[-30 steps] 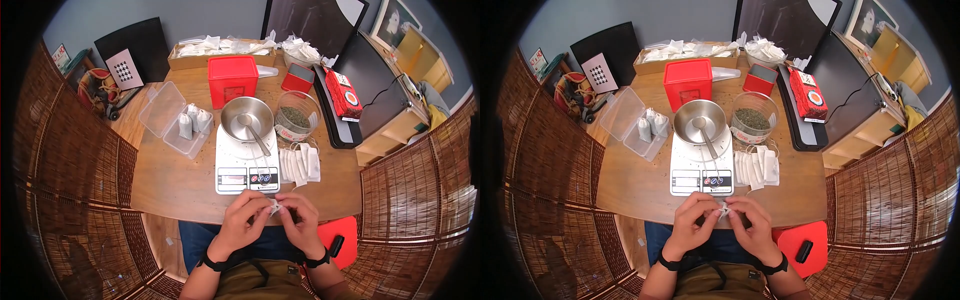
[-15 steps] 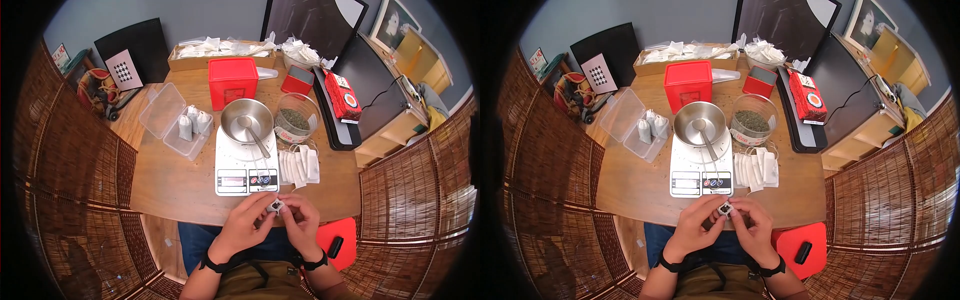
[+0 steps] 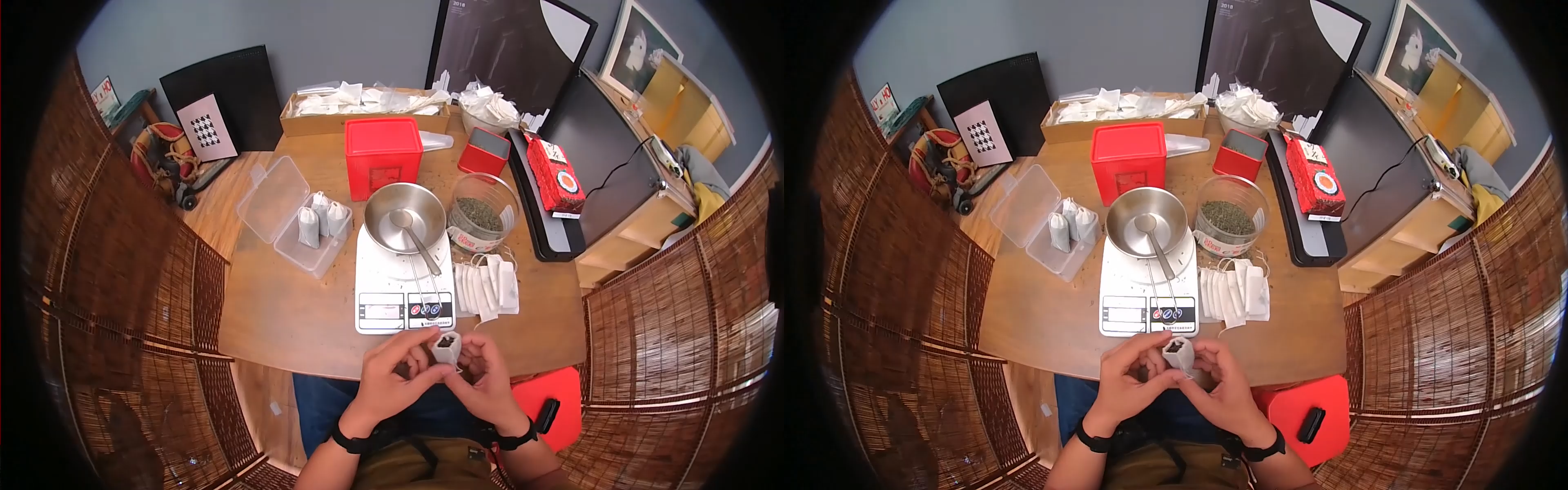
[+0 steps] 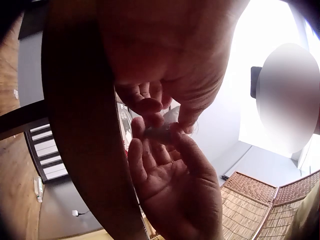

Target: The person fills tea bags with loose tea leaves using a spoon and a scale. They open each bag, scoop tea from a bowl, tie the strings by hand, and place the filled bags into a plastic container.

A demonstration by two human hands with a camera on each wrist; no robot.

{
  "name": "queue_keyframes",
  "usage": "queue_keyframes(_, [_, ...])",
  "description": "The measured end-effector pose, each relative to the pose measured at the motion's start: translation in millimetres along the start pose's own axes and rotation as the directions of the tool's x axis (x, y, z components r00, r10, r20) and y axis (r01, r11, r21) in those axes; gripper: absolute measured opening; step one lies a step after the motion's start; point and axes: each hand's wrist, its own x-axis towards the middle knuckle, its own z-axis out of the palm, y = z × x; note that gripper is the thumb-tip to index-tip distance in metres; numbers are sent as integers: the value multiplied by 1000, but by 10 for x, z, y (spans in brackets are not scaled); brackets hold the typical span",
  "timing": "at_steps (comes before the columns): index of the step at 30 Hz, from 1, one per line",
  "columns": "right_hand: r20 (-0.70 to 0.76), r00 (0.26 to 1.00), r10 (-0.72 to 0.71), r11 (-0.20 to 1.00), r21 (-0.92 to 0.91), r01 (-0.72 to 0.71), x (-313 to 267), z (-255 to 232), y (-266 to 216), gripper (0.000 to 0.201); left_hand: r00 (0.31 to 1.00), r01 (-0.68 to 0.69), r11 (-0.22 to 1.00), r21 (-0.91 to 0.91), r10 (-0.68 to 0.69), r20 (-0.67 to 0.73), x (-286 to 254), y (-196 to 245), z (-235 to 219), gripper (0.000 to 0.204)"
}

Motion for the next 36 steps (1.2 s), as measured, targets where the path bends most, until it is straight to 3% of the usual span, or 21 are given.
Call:
queue_keyframes(2, [-23, 999, -45, 995, 87, 47, 53, -62, -29, 49, 1000, -17, 999, -27, 16, -11, 26, 49, 12, 57])
queue_keyframes(4, [-179, 983, -51, 999, -12, 49, 169, -277, -141, 48, 1000, -21, 999, 27, 21, -8, 38, 66, 19, 61])
queue_keyframes(5, [-176, 983, -59, 998, -19, 57, 282, -364, -248, 48, 999, -31, 999, 23, 31, -10, 35, 41, 22, 61])
queue_keyframes(7, [-289, 940, -183, 983, -30, 182, 608, -525, -555, 42, 1000, -5, 998, 68, 6, -9, 17, -43, 30, 57])
queue_keyframes(9, [-347, 908, -236, 971, -115, 209, 920, -708, -696, 36, 1000, -19, 996, 85, 21, -23, 26, -53, 41, 53])
queue_keyframes(14, [-268, 920, -286, 906, -387, 169, 1575, -1112, -829, 33, 998, -16, 991, 136, 23, -51, 43, -22, 51, 40])
queue_keyframes(16, [-94, 913, -398, 662, -718, 215, 1749, -1186, -831, 34, 998, -41, 985, 165, 49, -47, 48, -16, 48, 39])
queue_keyframes(19, [-132, 945, -300, 747, -649, 147, 1874, -1204, -814, 37, 997, -55, 981, 186, 64, -43, 48, -21, 40, 37])
queue_keyframes(23, [-151, 938, -313, 818, -545, 185, 2011, -1174, -748, 38, 997, -54, 979, 199, 63, -36, 47, -2, 43, 35])
queue_keyframes(30, [-160, 893, -421, 807, -515, 289, 2133, -1135, -734, 31, 996, -74, 972, 222, 84, -36, 38, -20, 43, 32])
queue_keyframes(32, [-77, 915, -396, 720, -644, 258, 2158, -1184, -698, 27, 996, -67, 973, 220, 77, -36, 34, 0, 46, 31])
queue_keyframes(35, [-161, 849, -504, 714, -631, 304, 2145, -1057, -759, 22, 996, -74, 972, 223, 85, -38, 44, -4, 38, 30])
queue_keyframes(36, [-122, 870, -478, 705, -644, 297, 2147, -1054, -767, 21, 995, -81, 970, 228, 92, -36, 35, -9, 44, 29])
